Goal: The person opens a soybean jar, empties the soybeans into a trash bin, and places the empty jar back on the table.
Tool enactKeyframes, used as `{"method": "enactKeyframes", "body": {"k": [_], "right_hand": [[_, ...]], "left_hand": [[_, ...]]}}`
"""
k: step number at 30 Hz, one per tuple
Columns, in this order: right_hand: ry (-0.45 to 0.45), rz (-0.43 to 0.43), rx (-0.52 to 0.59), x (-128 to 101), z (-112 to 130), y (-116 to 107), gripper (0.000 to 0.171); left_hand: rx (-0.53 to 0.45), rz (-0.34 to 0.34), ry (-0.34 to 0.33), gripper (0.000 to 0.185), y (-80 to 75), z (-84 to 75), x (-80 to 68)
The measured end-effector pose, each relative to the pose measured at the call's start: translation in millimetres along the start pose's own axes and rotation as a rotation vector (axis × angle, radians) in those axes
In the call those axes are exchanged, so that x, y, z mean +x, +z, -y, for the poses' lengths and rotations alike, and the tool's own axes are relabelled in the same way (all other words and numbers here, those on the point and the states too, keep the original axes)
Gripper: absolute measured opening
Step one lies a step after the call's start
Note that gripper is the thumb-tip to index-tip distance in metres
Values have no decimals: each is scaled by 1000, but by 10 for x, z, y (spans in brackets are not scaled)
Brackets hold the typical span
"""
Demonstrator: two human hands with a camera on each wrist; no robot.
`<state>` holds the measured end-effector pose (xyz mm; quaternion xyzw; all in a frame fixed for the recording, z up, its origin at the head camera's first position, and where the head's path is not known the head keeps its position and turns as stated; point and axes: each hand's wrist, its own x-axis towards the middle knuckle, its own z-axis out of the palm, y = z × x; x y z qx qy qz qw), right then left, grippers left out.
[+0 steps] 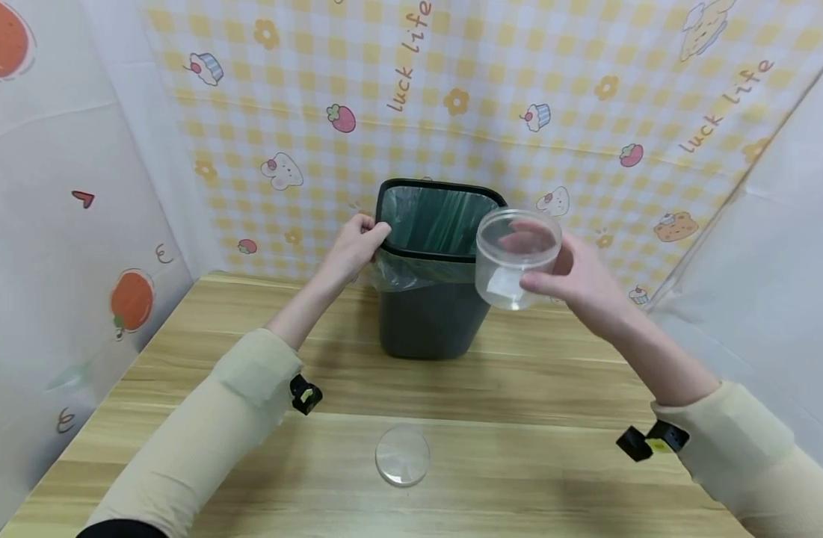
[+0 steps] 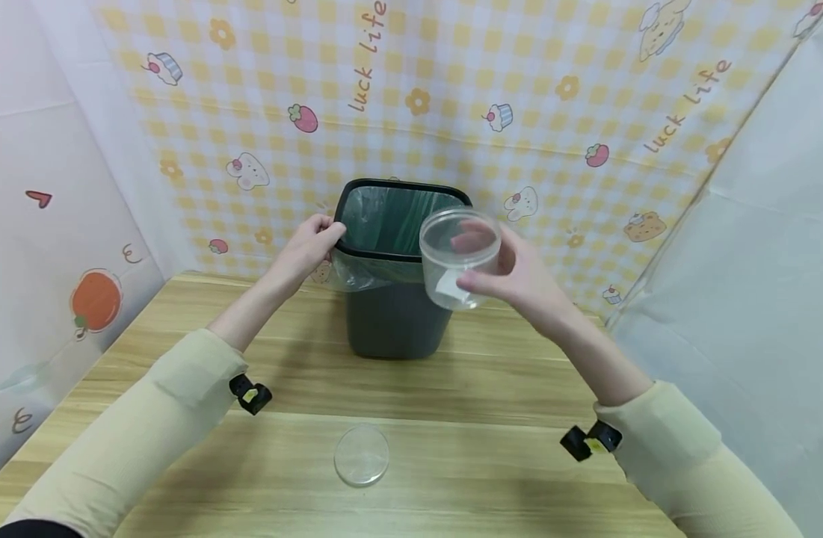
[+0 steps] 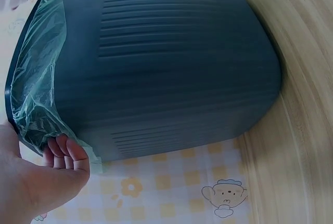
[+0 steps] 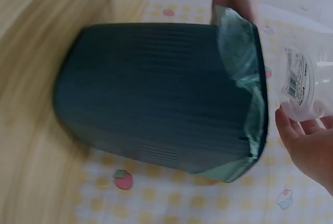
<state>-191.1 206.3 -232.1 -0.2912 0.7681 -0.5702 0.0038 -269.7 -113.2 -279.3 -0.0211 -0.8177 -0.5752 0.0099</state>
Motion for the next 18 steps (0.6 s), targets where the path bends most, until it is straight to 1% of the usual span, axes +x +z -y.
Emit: {"method": "enactKeyframes", "body": {"k": [3, 7, 13, 18], "right_hand": [[-19, 36, 29, -114, -165, 69, 64], [-25, 92, 57, -248, -376, 149, 65], [5, 174, 49, -447, -614, 251, 71], [14, 212, 15, -593, -843, 332, 73]], "left_hand": [[-6, 0, 5, 30, -2, -5, -6], [-6, -4, 12, 27, 3, -8, -3], [-15, 13, 12, 26, 5, -22, -5], [-12, 14, -4, 26, -5, -23, 6]]}}
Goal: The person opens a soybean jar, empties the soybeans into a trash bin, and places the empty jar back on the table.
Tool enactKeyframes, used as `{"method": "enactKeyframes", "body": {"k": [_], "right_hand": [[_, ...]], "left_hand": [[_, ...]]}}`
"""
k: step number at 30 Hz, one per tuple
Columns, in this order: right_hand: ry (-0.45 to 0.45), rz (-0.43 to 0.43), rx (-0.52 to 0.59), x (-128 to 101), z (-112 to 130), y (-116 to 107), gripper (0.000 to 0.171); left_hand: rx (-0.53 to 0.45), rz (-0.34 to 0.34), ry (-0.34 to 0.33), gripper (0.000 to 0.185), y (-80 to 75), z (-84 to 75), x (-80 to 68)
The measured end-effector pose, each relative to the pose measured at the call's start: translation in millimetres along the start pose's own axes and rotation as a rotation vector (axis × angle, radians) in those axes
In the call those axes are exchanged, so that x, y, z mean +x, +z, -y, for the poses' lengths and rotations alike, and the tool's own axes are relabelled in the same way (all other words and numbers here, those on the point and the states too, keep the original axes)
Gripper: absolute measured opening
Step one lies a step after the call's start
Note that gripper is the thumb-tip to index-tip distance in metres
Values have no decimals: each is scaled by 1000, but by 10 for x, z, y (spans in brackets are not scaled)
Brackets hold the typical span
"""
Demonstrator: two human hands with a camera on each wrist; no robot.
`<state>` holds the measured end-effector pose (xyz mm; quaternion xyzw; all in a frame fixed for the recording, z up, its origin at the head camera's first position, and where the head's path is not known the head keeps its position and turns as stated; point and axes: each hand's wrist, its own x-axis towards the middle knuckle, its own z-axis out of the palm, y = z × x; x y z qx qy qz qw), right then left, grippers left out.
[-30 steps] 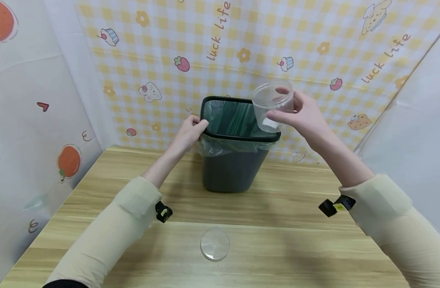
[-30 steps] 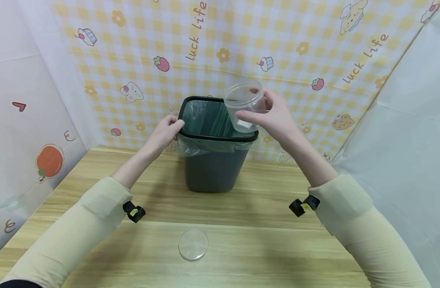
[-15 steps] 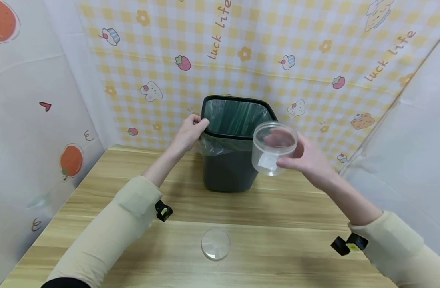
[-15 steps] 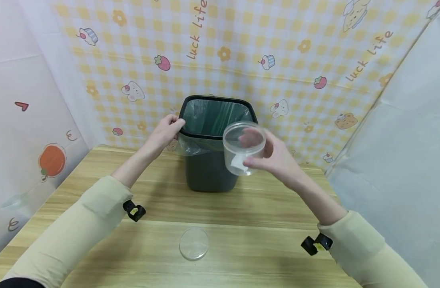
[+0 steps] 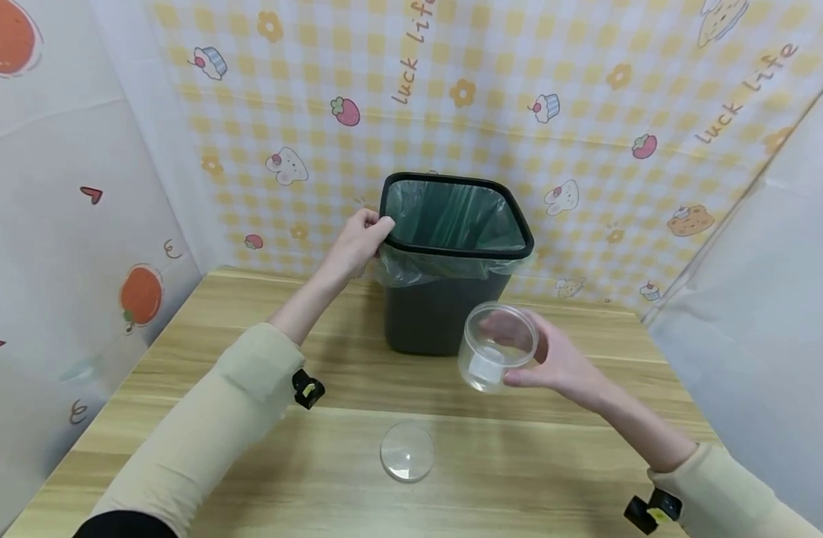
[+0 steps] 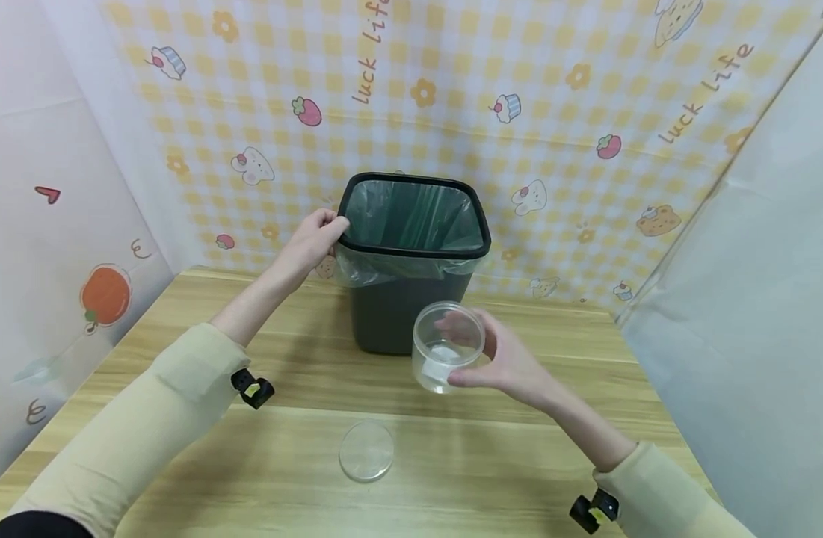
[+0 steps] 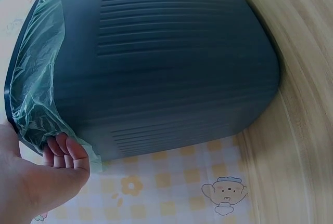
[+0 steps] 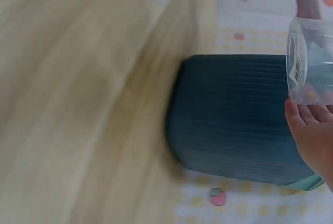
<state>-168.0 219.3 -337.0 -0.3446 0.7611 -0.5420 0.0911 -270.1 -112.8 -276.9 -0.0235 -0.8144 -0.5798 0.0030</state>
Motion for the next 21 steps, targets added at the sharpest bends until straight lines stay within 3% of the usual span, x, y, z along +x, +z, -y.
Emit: {"method": "enactKeyframes", "body": {"k": [16, 21], "right_hand": [[98, 63, -46, -315, -669, 387, 83], [114, 93, -21, -363, -761, 466, 84]], "left_hand": [[0, -21, 18, 25, 7, -15, -3], [12, -17, 25, 36, -9, -16, -22]]}}
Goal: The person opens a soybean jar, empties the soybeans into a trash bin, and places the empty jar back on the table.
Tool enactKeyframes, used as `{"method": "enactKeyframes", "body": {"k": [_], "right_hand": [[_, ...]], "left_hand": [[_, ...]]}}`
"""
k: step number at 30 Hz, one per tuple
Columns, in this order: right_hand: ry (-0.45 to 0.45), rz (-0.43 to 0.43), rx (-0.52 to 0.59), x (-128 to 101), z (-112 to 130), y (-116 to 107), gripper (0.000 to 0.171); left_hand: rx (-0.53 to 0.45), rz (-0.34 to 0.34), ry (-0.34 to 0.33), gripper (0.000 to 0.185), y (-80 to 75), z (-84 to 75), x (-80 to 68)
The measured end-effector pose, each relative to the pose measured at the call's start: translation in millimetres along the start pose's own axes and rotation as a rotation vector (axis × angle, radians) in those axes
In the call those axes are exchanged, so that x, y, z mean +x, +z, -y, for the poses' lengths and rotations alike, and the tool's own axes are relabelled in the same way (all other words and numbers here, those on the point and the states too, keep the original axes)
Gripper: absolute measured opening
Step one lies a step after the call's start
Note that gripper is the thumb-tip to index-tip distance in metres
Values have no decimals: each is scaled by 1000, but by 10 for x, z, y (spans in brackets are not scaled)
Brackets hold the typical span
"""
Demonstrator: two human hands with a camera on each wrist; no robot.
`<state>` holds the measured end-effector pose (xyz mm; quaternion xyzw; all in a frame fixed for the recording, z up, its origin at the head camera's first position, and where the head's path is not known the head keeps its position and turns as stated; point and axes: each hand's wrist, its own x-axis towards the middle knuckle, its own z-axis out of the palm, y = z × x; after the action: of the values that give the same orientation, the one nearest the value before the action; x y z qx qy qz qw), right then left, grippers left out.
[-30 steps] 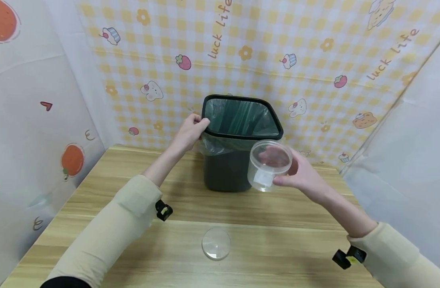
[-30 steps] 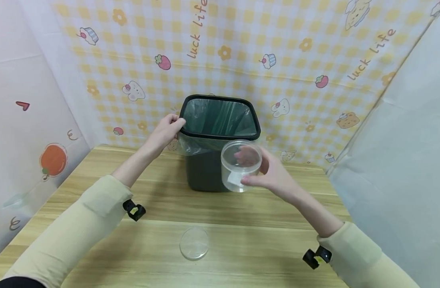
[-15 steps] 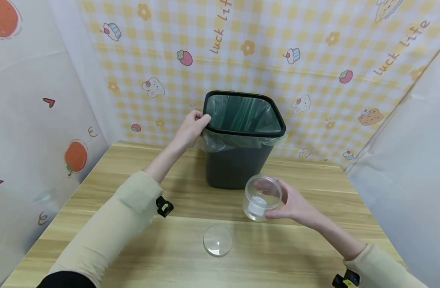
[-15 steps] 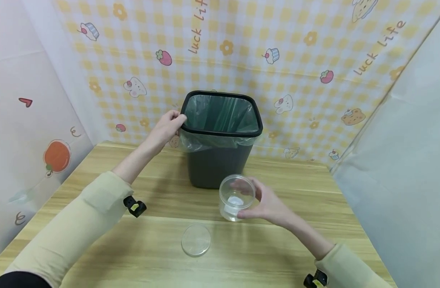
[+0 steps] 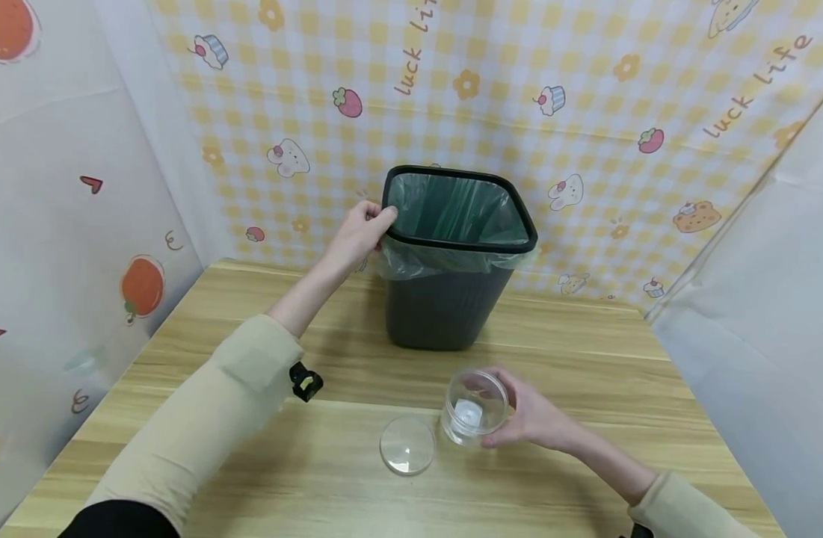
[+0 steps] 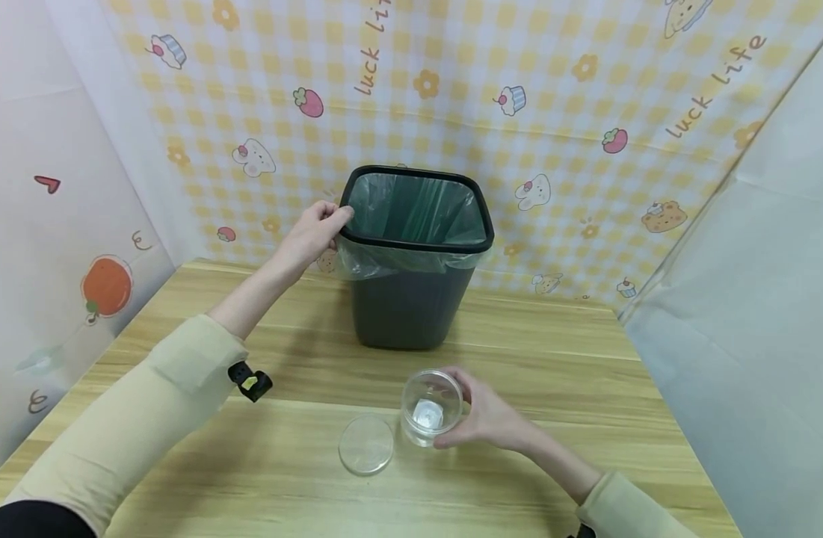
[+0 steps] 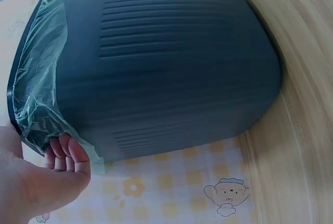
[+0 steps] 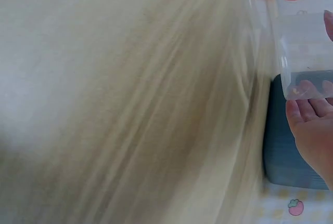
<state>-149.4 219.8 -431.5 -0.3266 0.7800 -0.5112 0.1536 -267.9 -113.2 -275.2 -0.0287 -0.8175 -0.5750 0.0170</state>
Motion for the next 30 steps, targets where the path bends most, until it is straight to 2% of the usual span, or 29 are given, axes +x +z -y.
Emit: {"method": "enactKeyframes", "body": {"k": [4, 10, 13, 16, 19, 26, 30], "right_hand": [[8, 21, 11, -44, -46, 51, 85], [14, 58, 43, -88, -97, 111, 86], [24, 65, 50, -104, -109, 127, 89], [32, 61, 38, -118, -115, 140, 90], [24, 48, 6, -128, -122, 152, 91], [28, 55, -4, -120, -151, 160, 93], [43, 107, -61, -120, -154, 100, 105]], "left_hand": [[-1, 13, 24, 50, -4, 4, -33], [-1, -7, 112, 45, -33, 99, -106], [82, -19, 140, 46, -89, 203, -178], [226, -11, 181, 49, -173, 334, -253], [320, 7, 218, 53, -257, 449, -306], [446, 5, 263, 60, -468, 662, -372], [533, 6, 254, 69, -565, 728, -425]]}}
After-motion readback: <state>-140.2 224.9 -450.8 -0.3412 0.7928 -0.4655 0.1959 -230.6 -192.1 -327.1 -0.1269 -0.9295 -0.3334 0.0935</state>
